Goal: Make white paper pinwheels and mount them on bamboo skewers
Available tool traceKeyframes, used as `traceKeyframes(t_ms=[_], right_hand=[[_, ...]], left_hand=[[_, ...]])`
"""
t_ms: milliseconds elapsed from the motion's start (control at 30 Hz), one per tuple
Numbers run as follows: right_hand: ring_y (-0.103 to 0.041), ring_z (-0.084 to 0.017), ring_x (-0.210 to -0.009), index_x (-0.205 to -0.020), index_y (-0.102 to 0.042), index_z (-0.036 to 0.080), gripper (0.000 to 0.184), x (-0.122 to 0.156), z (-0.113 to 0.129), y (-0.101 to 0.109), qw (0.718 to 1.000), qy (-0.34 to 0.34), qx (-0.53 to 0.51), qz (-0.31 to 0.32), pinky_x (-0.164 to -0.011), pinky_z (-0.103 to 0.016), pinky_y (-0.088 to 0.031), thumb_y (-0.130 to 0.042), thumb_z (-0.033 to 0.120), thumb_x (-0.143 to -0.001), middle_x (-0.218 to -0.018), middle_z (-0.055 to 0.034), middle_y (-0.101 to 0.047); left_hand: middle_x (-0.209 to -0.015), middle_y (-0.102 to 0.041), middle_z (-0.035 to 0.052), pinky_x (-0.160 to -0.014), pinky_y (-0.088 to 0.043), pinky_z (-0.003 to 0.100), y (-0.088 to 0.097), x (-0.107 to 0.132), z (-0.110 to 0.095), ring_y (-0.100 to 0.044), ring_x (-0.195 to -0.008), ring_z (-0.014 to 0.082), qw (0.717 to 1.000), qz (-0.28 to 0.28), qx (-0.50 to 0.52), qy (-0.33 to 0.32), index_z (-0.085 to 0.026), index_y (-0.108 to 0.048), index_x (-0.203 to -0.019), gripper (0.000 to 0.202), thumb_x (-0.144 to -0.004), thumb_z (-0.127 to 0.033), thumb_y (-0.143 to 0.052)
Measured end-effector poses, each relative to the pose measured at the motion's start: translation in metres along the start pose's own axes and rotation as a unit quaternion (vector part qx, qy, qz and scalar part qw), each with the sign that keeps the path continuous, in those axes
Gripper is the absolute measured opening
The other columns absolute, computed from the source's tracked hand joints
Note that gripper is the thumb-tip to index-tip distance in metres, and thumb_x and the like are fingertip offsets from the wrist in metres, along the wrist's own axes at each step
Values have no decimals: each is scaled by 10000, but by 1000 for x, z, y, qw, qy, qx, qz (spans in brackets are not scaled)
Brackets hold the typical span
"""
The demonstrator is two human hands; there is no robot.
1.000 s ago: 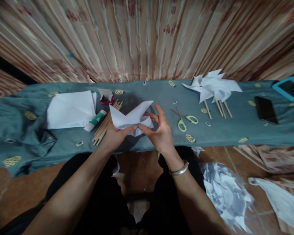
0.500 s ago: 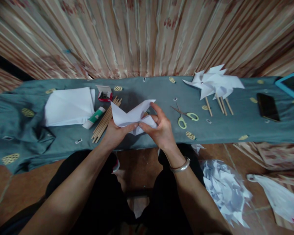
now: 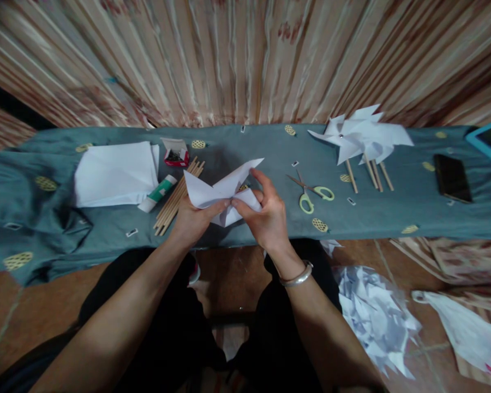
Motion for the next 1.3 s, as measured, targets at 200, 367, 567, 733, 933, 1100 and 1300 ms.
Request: traceKeyframes(t_ms=[200, 367, 567, 733, 933, 1100, 1300], right_hand=[[-692, -227, -683, -1320, -475, 266, 689, -1, -1, -2, 1000, 4, -4, -12, -654, -420, -607, -774, 366, -706, -821, 4, -724], [-686, -210, -662, -1299, -494, 261, 674, -2, -3, -4, 1000, 3, -28, -10, -633, -387, -599, -779, 366, -697, -813, 9, -722], [-681, -213, -670, -1289, -507, 263, 664, -5, -6, -5, 999, 6, -42, -5, -633, -384, -585, -782, 366, -693, -799, 13, -716], [-682, -220, -695, -1279, -514, 262, 655, -6, -7, -7, 999, 0, -50, 1, -651, -387, -575, -781, 374, -692, -812, 7, -719], [-677, -199, -668, -1222, -536, 247, 610, -7, -9, -8, 999, 0, -53, -4, -640, -368, -575, -789, 369, -680, -802, 12, -726], [-686, -198, -691, -1128, -565, 233, 536, -8, -10, -9, 998, 4, -56, -16, -671, -364, -579, -795, 359, -661, -804, 11, -734], [-690, -200, -702, -1072, -566, 229, 521, -9, -10, -11, 997, 1, -70, -23, -683, -356, -573, -808, 370, -633, -802, 7, -738]], left_hand=[[-797, -763, 54, -687, -568, 300, -2, 0, -2, -703, -742, 204, 1000, -4, 27, -3, -137, -757, -814, 259, -628, -315, -791], [-781, -763, 54, -664, -567, 284, -1, -1, -4, -697, -713, 192, 999, -5, 28, -17, -131, -754, -790, 211, -631, -266, -785], [-757, -755, 51, -649, -560, 273, 0, -2, -4, -687, -701, 184, 1000, -9, 6, -25, -126, -744, -764, 175, -647, -251, -779], [-746, -753, 46, -632, -554, 261, 1, -1, -6, -683, -694, 180, 999, -23, -8, -27, -122, -739, -754, 172, -650, -255, -771], [-722, -743, 32, -611, -542, 252, 2, -1, -5, -666, -660, 168, 999, -24, -24, -41, -125, -733, -739, 159, -657, -257, -764], [-625, -697, 17, -540, -505, 240, 2, -3, -6, -638, -595, 166, 997, -26, -59, -46, -135, -707, -648, 127, -670, -248, -761], [-584, -669, 13, -529, -500, 246, 2, -3, -8, -631, -580, 176, 995, -31, -73, -54, -144, -682, -599, 141, -671, -240, -757]])
Point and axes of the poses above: each hand's wrist, its own x-axis away from the middle knuckle, its own y-axis out of the back of the hand, z = x × y, the point moved 2 cm from there along -x, towards the middle knuckle
